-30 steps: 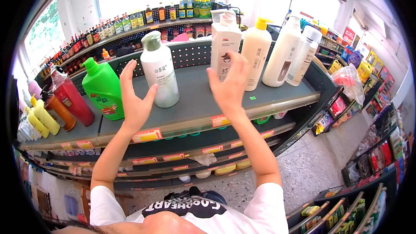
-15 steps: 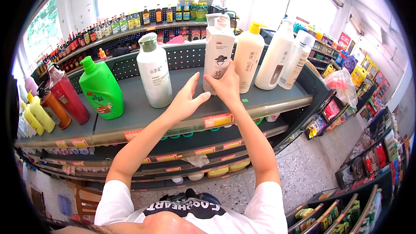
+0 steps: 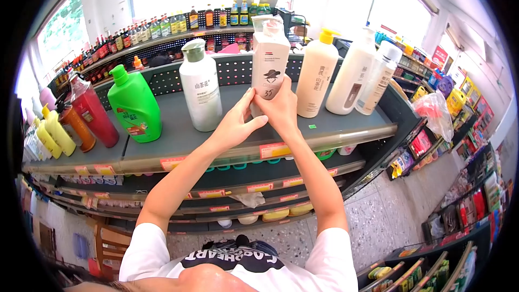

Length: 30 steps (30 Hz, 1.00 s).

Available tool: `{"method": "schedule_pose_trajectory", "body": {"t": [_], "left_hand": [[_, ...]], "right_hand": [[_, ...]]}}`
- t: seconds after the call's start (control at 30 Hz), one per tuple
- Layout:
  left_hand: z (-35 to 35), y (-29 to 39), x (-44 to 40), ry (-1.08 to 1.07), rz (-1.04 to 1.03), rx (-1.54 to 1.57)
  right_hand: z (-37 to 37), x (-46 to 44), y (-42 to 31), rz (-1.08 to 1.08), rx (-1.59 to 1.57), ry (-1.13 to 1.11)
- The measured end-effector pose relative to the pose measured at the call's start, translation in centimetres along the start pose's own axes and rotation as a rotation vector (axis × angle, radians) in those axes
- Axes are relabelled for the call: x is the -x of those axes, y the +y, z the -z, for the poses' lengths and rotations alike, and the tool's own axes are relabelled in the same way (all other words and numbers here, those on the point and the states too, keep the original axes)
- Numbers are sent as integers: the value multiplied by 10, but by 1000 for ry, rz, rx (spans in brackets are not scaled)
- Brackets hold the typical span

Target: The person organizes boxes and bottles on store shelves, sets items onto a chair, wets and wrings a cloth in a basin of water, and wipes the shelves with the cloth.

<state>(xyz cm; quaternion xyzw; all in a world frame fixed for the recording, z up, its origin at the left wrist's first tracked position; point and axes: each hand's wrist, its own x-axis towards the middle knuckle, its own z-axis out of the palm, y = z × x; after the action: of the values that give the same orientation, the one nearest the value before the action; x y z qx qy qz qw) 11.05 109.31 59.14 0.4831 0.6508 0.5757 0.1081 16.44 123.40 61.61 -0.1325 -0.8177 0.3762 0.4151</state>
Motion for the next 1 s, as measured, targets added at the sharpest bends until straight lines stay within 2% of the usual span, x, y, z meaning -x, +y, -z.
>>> {"method": "schedule_pose_trajectory", "body": {"t": [0.1, 0.2, 0.33, 0.47, 0.53, 0.6, 0.67, 0.73, 0.77, 0.9, 1.0], "left_hand": [[1, -2, 0, -4, -10, 28], [0, -4, 3, 14, -21, -34], [0, -9, 4, 46, -92, -57], [-4, -19, 2, 139, -178, -201], [-4, -10, 5, 145, -161, -139], [-4, -6, 11, 199, -207, -206], [-2, 4, 23, 228, -232, -265], [7, 20, 44, 231, -268, -226], [11, 26, 56, 245, -281, -249], [35, 41, 115, 331, -281, -290], [59, 51, 165, 411, -132, -236]], "right_hand": [[-2, 2, 2, 4, 18, 0], [-9, 4, 11, 122, 45, 117], [-4, 6, 6, 65, 46, 19], [-6, 5, 15, 175, 34, 11], [-3, 6, 18, 122, 25, -56], [-1, 11, 22, 238, 4, -4], [-1, 18, 17, 321, 14, 141], [6, 33, -6, 267, -140, 184], [6, 42, -14, 306, -198, 223], [-7, 74, -18, 526, -281, 188], [-31, 98, -33, 692, -290, 107]]}}
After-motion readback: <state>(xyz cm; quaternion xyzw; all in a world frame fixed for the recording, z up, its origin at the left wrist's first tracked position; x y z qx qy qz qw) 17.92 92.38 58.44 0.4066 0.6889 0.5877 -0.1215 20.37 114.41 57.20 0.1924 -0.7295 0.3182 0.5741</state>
